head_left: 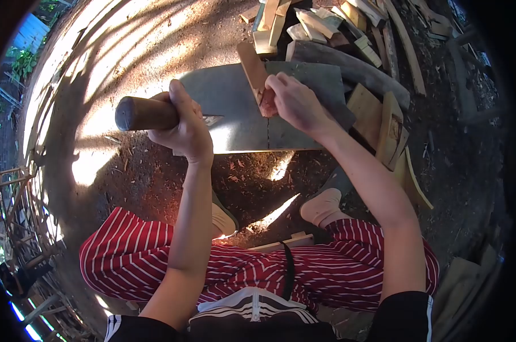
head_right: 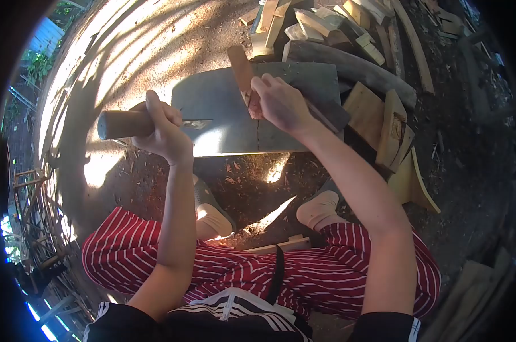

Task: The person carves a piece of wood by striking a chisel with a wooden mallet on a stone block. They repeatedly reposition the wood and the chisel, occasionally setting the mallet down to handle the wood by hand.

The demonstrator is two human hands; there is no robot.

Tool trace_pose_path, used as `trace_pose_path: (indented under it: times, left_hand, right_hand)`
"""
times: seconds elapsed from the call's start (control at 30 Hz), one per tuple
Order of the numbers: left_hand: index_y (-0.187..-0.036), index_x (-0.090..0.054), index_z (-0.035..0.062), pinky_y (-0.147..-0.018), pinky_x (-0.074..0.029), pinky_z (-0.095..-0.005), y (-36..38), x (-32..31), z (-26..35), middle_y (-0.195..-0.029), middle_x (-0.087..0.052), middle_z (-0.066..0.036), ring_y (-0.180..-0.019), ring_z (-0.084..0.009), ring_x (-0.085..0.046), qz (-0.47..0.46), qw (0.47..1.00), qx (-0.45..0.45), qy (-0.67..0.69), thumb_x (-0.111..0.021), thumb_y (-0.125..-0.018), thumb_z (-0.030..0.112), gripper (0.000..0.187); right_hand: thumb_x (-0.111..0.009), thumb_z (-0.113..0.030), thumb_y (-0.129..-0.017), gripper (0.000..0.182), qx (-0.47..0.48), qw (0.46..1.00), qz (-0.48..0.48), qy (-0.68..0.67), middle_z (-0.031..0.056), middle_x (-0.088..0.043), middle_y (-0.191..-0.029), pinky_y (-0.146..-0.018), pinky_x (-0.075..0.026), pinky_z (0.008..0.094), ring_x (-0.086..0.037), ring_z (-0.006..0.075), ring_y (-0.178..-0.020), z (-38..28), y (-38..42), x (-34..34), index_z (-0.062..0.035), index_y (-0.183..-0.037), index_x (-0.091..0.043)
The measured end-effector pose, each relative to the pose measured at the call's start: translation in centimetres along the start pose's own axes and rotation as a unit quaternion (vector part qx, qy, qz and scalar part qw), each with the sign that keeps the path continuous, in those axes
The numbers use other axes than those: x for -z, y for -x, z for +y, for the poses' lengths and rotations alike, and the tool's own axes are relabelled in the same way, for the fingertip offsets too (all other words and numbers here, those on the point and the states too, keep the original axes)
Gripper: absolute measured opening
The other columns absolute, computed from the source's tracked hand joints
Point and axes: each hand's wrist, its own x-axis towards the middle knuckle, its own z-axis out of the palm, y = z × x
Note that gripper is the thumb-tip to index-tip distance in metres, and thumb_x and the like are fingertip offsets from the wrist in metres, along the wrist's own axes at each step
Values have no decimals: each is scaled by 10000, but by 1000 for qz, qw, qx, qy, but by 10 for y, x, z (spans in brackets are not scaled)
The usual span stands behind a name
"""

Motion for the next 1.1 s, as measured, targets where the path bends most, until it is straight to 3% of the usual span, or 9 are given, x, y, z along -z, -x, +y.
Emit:
trace_pose_path:
  times: [0.1,0.13,0.27,0.5,0.57,0.67,0.77,0.83,1.1]
  left_hand:
    - [-711,-460,73,-390,-328,-243,10,-5,0,-494,-447,-3,-400,-69,-393,-37,999,-6,9,-617,-930,86,271]
    - [-710,-457,69,-393,-327,-238,12,-7,3,-494,-444,-5,-405,-70,-396,-38,999,1,7,-606,-933,73,268]
    - [-722,-463,63,-392,-320,-232,14,-12,11,-496,-447,-9,-404,-69,-396,-49,999,-11,8,-602,-934,67,253]
    - [-823,-482,44,-378,-297,-233,22,-19,-1,-513,-458,-9,-397,-66,-388,-102,992,36,62,-604,-938,73,170]
    - [-826,-481,44,-378,-300,-234,26,-23,-6,-514,-454,-5,-395,-68,-391,-139,986,56,67,-618,-932,77,176]
    - [-820,-495,46,-384,-305,-229,29,-23,-26,-526,-472,-5,-408,-65,-415,-155,986,38,40,-644,-920,85,184]
    - [-799,-517,46,-396,-311,-221,32,-25,-32,-539,-492,-1,-430,-57,-434,-179,984,3,3,-660,-915,90,190]
    - [-721,-578,52,-484,-397,-199,36,-31,-16,-570,-551,39,-502,-31,-513,-192,975,94,63,-723,-874,105,218]
    - [-747,-550,50,-451,-368,-210,39,-37,-21,-564,-524,23,-484,-42,-482,-196,978,61,29,-702,-893,120,222]
  right_hand:
    - [-640,-291,-882,475,-116,982,125,-79,232,-579,-1059,-863,-484,476,-585,405,-1013,-7,-20,-12,-6,-1230,-486]
    - [-666,-420,-847,667,-140,984,77,-79,286,-548,-1130,-901,-482,473,-591,434,-1012,-5,-30,-16,58,-1257,-445]
    - [-688,-473,-777,779,-260,959,-53,-103,277,-505,-1233,-933,-488,469,-580,435,-1095,-21,-55,-29,66,-1268,-415]
    - [-656,-517,-828,769,-241,962,-27,-122,277,-516,-1228,-933,-483,454,-579,426,-1098,-14,-45,-41,54,-1291,-428]
    - [-613,-486,-886,694,-139,977,18,-160,273,-522,-1228,-907,-491,442,-594,410,-1056,4,-36,-32,59,-1287,-464]
    - [-639,-303,-905,468,-109,983,49,-142,201,-547,-1168,-906,-473,398,-591,326,-1038,15,-9,5,-9,-1256,-539]
    - [-645,-229,-862,429,-124,987,43,-87,162,-537,-1161,-924,-461,456,-553,397,-1071,36,19,34,-66,-1245,-537]
    - [-650,-230,-861,417,-114,991,54,-32,154,-532,-1150,-912,-463,453,-551,385,-1063,50,38,43,-79,-1236,-546]
    - [-709,-329,-836,524,-135,986,55,81,149,-523,-1138,-905,-465,433,-547,357,-1058,76,82,34,-35,-1237,-544]
